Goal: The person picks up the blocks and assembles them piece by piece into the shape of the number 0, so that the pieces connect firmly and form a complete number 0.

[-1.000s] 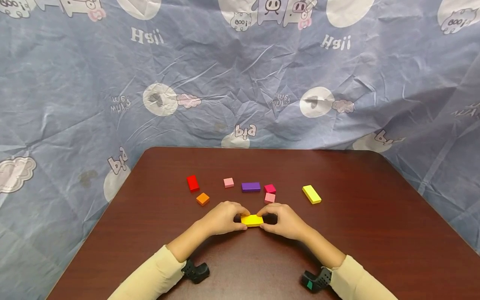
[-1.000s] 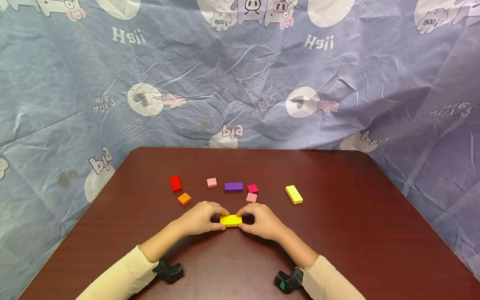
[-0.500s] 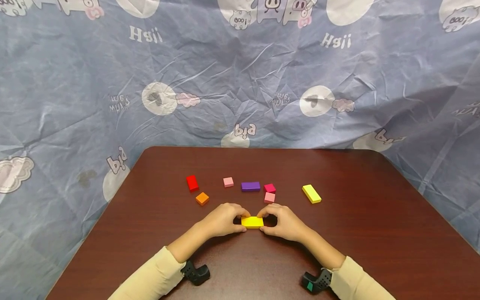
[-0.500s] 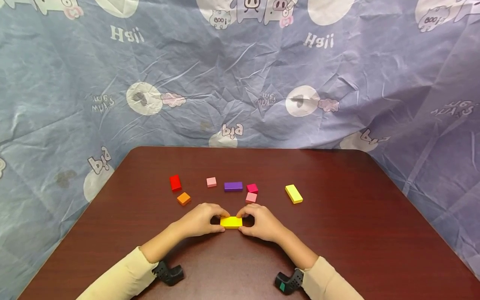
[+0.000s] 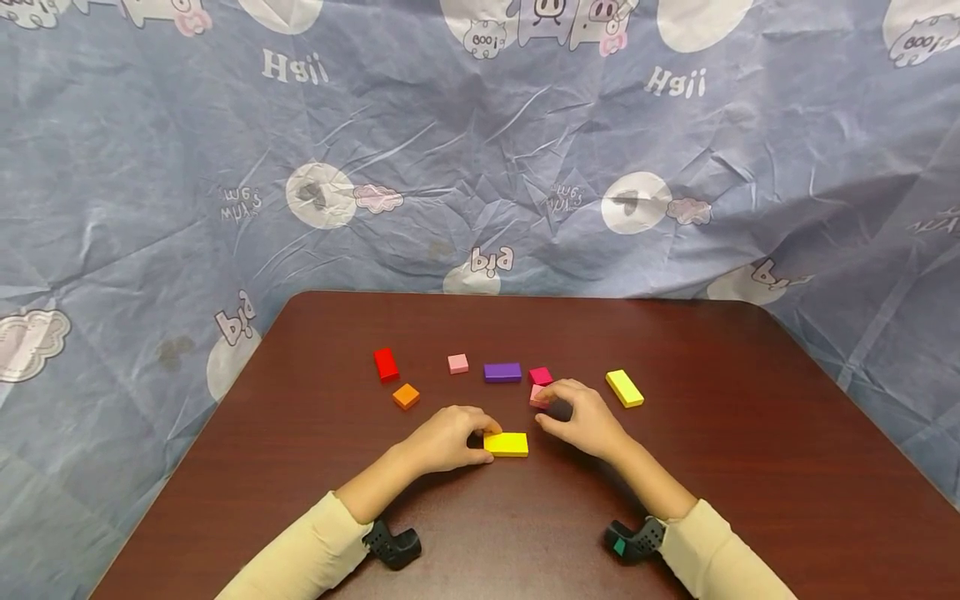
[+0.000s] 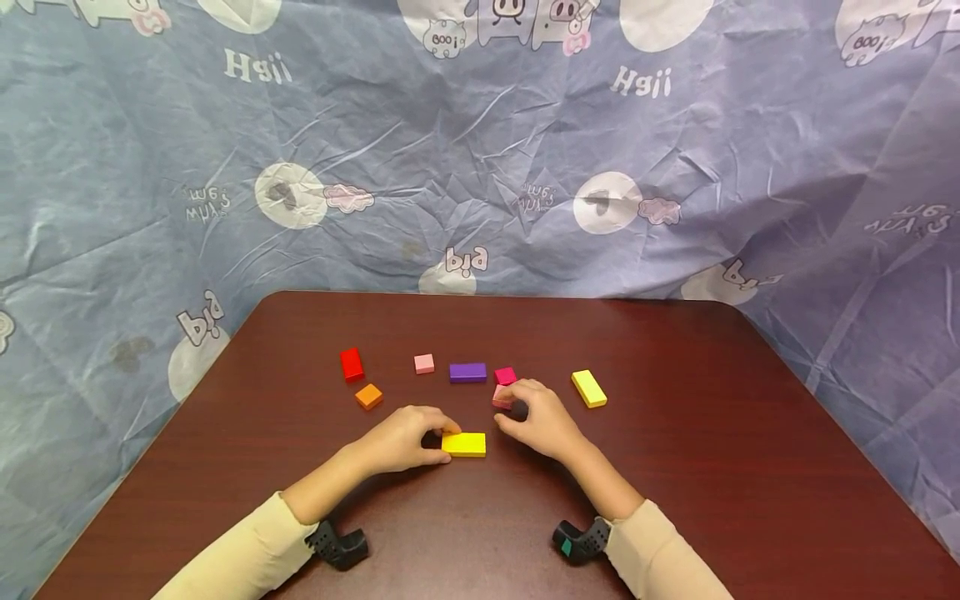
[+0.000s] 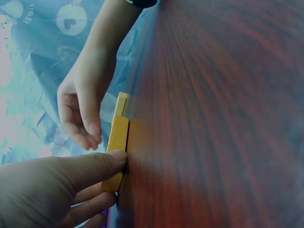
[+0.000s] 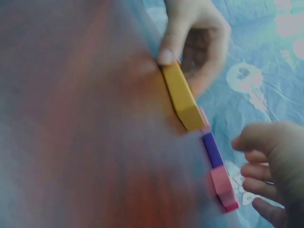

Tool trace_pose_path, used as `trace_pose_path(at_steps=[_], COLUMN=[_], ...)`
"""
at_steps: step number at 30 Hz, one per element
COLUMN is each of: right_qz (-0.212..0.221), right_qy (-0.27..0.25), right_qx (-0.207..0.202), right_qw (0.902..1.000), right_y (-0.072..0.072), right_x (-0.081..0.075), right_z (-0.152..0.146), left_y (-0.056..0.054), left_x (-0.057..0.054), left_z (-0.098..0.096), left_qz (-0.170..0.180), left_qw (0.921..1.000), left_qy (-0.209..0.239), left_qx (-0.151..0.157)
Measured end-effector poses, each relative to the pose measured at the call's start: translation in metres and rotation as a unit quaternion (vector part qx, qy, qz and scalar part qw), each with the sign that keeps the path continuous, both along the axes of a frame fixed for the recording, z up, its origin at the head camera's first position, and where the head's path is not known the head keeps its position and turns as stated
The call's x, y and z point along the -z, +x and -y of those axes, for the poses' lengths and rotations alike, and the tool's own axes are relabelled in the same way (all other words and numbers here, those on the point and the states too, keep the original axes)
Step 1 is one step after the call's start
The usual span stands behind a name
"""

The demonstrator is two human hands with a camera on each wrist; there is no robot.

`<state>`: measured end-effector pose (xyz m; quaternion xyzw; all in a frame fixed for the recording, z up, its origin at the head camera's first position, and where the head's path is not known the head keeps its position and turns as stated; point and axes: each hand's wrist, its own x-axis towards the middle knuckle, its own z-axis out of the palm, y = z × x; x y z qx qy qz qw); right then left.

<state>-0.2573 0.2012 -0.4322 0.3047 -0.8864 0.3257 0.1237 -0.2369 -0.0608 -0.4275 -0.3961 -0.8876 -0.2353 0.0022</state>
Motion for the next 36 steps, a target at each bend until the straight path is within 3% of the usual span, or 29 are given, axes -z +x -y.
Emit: trace_pose_path(at_steps=[6,15,21,36], right_qz=[0.011,0.052,0.055,0.064], right_qy=[0.006,0.004,-0.005,-0.012], right_qx=[0.059,0.067,0.066,0.055], right_qw=[0.9982,0.9964,0.9963,0.9963], right_y=[-0.016,-0.025,-0.027,-0.013], right_x=[0.000,0.010,0.012,0.010], right_z=[-0.006,-0.007,-0.006,-0.005], left_y=[0.001,0.001,0.002,0.002], left_x=[0.000,0.001,0.000,-0.002], left_z=[0.000,-0.001,-0.001,0.000], left_qz=[0.006,0.008,0.008,0.015], left_qw=[1.0000,1.0000,0.9999,0.9999], left_qy=[0.001,0.000,0.000,0.003], left_qx=[-0.004,-0.003,-0.007,-0.007])
